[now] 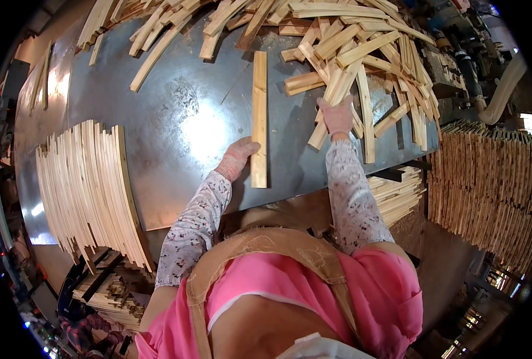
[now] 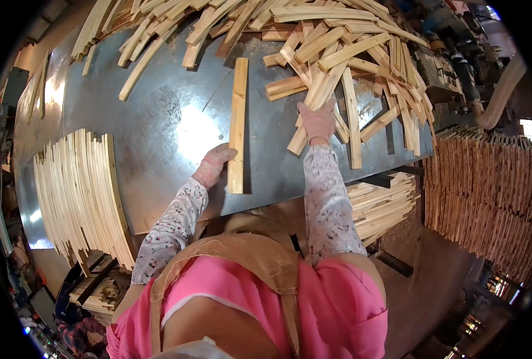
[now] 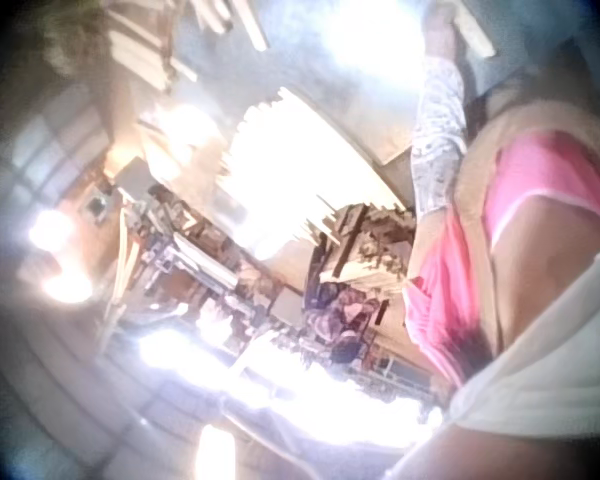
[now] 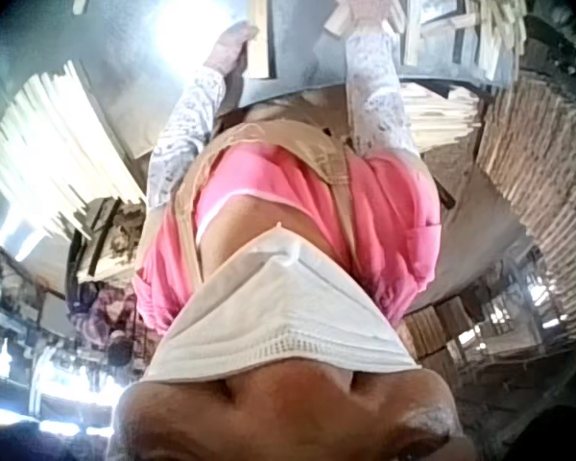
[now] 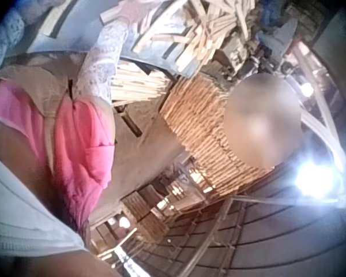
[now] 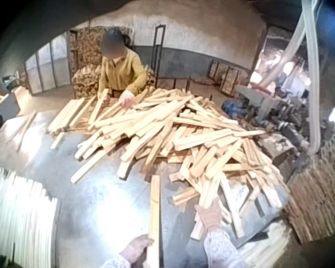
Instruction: The person sorts small wooden slats on a metal table, picking them up from a disorganized pile and arranging them into neat stacks. The person repeatedly gathers handfuls of slats, aligns them, and places them into a growing stack on the left side of the table.
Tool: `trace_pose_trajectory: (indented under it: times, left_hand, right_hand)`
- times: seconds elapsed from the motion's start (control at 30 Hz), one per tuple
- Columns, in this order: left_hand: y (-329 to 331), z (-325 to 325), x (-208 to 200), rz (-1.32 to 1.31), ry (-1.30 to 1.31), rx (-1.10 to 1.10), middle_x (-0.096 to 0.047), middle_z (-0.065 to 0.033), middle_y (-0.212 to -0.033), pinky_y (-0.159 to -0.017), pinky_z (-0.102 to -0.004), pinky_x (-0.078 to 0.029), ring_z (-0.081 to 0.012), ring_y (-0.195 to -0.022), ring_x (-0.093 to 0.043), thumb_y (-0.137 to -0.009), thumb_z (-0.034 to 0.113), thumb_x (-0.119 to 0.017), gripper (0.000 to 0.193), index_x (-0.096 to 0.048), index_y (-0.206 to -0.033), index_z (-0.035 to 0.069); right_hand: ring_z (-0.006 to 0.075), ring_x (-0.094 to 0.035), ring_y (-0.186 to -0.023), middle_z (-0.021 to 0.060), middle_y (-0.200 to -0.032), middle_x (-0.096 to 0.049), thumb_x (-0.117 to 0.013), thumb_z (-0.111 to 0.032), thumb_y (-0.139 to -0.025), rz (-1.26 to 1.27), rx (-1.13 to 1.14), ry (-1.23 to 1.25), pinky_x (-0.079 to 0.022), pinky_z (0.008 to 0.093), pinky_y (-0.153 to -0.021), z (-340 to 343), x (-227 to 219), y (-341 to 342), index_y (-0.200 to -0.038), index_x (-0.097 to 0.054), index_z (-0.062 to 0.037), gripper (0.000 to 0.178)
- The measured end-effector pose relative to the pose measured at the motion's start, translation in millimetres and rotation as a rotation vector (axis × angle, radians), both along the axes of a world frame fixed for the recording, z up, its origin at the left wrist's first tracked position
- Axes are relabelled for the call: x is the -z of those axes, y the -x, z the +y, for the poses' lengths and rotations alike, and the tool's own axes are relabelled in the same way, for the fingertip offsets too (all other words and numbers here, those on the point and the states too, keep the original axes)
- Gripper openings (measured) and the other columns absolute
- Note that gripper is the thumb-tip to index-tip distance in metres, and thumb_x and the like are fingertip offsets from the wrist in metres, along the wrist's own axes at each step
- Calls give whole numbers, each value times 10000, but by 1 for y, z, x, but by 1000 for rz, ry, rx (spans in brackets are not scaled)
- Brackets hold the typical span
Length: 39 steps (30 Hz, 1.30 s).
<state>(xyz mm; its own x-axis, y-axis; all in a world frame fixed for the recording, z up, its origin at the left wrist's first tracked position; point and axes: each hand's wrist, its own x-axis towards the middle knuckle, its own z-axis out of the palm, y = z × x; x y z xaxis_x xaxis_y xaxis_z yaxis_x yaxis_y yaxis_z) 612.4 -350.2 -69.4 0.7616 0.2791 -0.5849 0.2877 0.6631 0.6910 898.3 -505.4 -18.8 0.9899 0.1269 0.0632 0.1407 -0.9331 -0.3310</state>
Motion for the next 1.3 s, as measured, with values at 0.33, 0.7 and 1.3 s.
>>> trace_pose_trajectory:
  times: [0.33, 0.7, 1.3]
  left_hand:
    - [295, 60, -85, 1435, -1008, 508, -668, -194, -1394, -1004, -477, -579, -344, -1181, -699, -1010, 451, -685, 610, -572, -1512, 124]
    - [156, 36, -77, 282, -547, 581, -770, -181, -1138, -1021, -398, -530, -289, -1084, -718, -981, 425, -636, 580, -682, -1328, -38]
    - [385, 27, -24, 891, -1184, -182, -503, -289, -1577, -1198, -453, -424, -458, -1411, -532, -1012, 317, -627, 557, -564, -1448, -24]
  right_hand:
    - [347, -733, -1121, 266, -1256, -714, -669, -46, -923, 1048, -42, -972, -613, 471, -988, -71, 17, 143, -1397, -520, 70, 510]
    - [157, -644, -1090, 113, -1255, -705, -686, -206, -969, 1274, -847, -546, -554, 320, -904, 13, -9, 302, -1485, -557, 12, 574]
    - [201, -646, -729, 108, -869, -676, -643, -371, -1017, 1146, -930, -127, -552, 345, -672, 134, 36, 377, -1387, -576, 53, 567]
